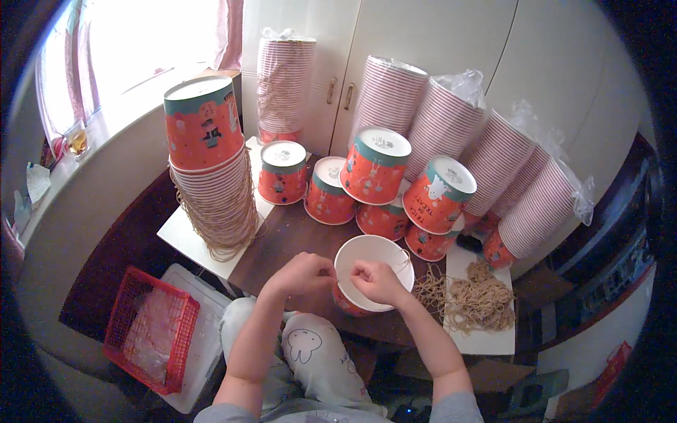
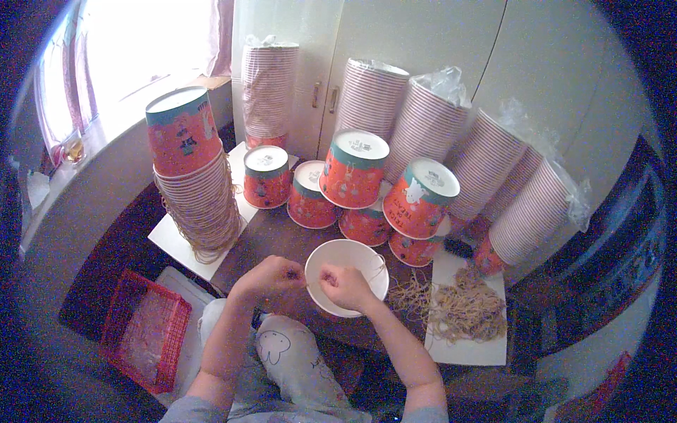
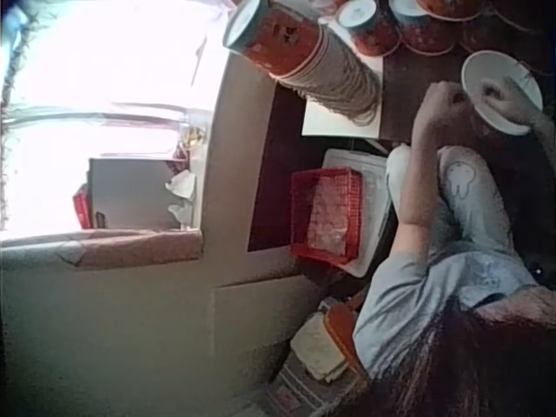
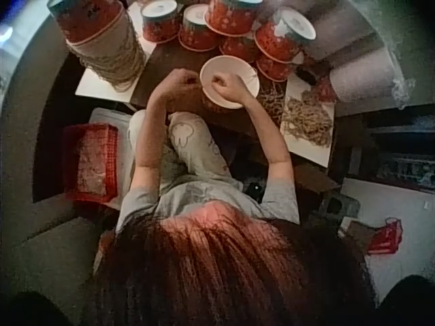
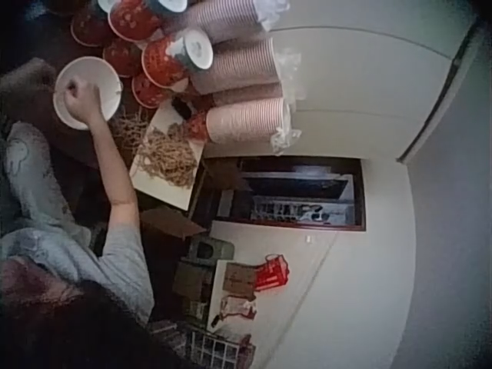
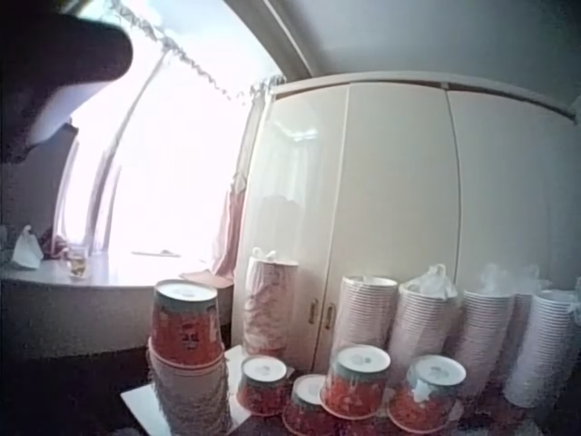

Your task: Attaching elastic strings to paper buckets for packaging.

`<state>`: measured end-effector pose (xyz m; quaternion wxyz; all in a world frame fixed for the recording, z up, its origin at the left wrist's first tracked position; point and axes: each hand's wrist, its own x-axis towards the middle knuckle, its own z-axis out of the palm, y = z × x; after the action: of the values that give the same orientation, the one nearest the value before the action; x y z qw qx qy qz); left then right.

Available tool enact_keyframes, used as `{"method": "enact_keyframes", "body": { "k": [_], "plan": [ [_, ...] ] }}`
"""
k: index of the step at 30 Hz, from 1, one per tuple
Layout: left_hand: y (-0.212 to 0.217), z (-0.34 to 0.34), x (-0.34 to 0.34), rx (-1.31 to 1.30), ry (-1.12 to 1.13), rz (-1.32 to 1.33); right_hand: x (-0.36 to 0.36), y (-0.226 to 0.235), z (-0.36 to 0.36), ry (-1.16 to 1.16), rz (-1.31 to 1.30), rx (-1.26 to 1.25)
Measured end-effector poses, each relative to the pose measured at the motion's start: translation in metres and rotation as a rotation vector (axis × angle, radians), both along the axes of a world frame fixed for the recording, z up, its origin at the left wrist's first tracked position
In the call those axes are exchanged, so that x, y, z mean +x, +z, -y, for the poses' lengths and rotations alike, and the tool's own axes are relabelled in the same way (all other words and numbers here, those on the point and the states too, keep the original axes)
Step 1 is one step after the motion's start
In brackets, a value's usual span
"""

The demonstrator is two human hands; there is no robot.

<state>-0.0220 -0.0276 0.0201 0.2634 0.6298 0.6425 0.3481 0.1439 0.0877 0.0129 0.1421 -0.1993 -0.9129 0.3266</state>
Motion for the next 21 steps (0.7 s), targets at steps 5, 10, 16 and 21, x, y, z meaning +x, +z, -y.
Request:
{"method": "enact_keyframes", "body": {
  "k": [5,10,16,21],
  "plan": [
    [0.004,0.0,-0.001,-0.023,-0.023,-0.012,0.001,0.002,0.003,0.002,-0.033,0.014],
    [0.007,0.001,-0.001,-0.059,0.037,0.052,0.013,0.013,-0.002,0.066,-0.007,0.155],
    [-0.001,-0.014,0.008,-0.042,0.314,0.217,0.034,0.073,0.006,0.018,-0.003,0.311],
    [-0.024,-0.041,0.002,-0.097,0.223,0.144,0.039,0.114,0.004,0.069,-0.129,0.092]
  ]
}}
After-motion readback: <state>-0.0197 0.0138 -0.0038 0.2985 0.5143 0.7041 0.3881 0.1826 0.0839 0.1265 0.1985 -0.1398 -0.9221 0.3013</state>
